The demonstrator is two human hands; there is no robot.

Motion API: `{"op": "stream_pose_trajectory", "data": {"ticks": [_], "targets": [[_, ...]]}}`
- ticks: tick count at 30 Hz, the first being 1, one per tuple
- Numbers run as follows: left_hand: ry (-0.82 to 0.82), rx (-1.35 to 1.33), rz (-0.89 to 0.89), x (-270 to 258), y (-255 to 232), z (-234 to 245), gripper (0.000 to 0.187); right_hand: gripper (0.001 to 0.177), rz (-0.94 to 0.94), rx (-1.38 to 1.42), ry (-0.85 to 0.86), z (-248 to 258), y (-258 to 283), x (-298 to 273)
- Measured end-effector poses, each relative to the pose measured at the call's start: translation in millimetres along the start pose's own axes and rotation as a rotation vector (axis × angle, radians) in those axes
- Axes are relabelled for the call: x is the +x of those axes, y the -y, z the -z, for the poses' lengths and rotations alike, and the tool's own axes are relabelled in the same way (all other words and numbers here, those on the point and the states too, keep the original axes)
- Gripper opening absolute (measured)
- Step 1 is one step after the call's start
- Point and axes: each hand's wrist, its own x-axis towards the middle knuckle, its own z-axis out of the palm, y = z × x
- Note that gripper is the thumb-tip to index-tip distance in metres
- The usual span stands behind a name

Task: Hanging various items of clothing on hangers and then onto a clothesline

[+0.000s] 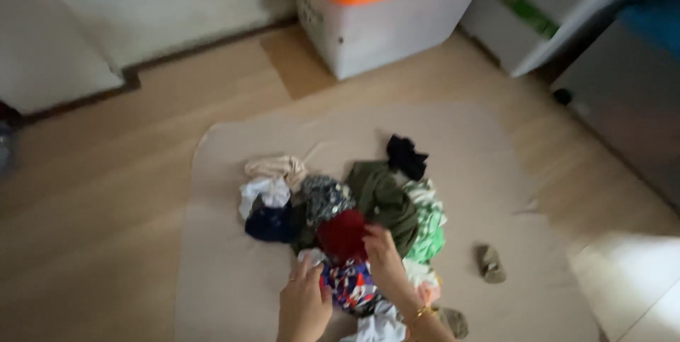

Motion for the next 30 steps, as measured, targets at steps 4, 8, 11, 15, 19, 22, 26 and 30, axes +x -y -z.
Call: {"op": "stream_pose_trajectory", "data": {"ticks": [4, 8, 11, 15, 19, 22, 26, 30], "targets": [[0.012, -0.124, 0.048, 18, -51, 47, 0.055, 0.023, 0.177, 0.050, -0.132, 96, 138, 57], [-0.218, -0.371, -0.146, 26, -138, 115, 0.110, 0.033, 0.124, 0.221, -0.083, 227, 303, 90], [-0.277, -0.520, -0.212, 15, -234, 228, 0.129, 0.036, 0.189, 0.272, -0.057, 323, 423, 92], [-0.394, -0.490, -0.236, 9, -334, 323, 0.129, 0.037, 0.309, 0.347, -0.062, 437, 541, 89], [-0.304, -0.643, -0.261, 24, -401, 380, 0.078, 0.038, 0.292, 0.205, -0.189, 534, 646, 68], [-0.191, -0.836, -0.417, 5, -451, 448, 0.066, 0.038, 0.347, 0.152, -0.298, 618, 676, 55], [0.140, -0.794, -0.612, -47, -514, 543, 0.062, 0.033, 0.278, 0.250, -0.468, 717, 715, 21], [0.158, -0.786, -0.643, -93, -602, 589, 0.053, 0.026, 0.323, -0.401, -0.520, 750, 720, 7]]}}
